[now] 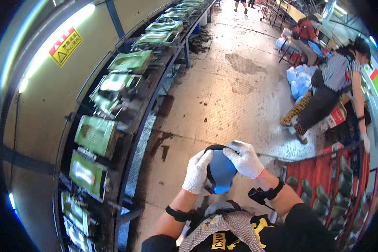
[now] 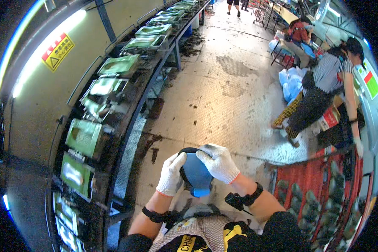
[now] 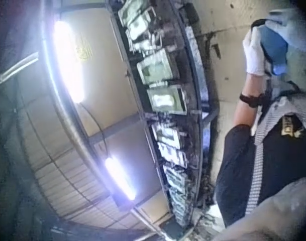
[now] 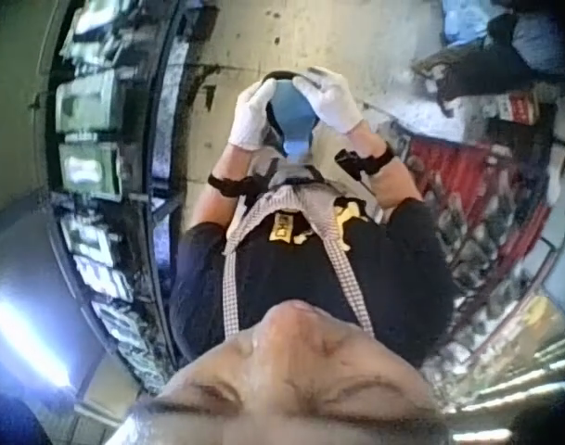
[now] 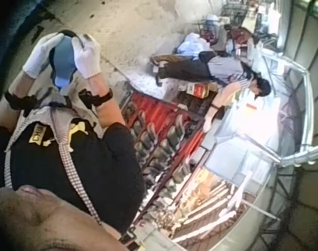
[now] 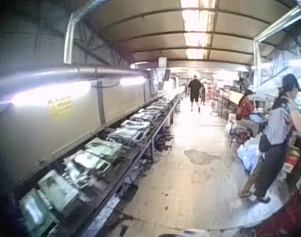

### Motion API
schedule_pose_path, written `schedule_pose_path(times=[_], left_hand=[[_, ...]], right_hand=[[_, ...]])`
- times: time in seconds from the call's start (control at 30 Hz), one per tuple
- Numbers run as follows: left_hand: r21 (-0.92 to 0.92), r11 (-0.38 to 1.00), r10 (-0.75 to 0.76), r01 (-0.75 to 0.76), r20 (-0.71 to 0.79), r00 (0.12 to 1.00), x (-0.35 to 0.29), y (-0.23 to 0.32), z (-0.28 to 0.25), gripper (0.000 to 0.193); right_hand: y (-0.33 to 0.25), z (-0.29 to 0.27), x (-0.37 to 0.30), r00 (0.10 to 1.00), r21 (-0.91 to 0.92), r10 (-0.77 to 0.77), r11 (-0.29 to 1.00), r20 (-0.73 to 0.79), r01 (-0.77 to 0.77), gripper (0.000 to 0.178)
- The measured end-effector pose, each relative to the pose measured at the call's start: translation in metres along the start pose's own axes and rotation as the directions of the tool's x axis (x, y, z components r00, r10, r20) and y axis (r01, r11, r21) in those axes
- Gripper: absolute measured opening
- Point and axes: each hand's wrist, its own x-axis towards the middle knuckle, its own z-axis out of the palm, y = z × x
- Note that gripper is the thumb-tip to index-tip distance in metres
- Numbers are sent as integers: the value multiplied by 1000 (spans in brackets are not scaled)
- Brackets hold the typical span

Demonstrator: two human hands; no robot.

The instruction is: The recorder takes shoe components (insoles and uppers) and places them into molds on a conveyor belt system in a shoe factory.

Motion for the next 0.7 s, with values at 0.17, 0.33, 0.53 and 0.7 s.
schedule_pose_path(times=[0.17,0.33,0.53,0.7], left_hand=[[52,999,12,-13,11,1000,205,46,56,27],[147,986,-92,75,106,990,411,104,124,28],[198,980,-2,3,-6,1000,637,160,187,24],[170,977,-121,125,-35,992,846,210,217,24]], right_hand=[[62,-77,180,987,8,149,989,-62,-148,26],[147,-152,357,982,186,118,978,-146,-90,21],[209,-236,584,988,261,75,965,-134,-38,34],[274,-303,778,977,-39,-138,990,-164,133,36]])
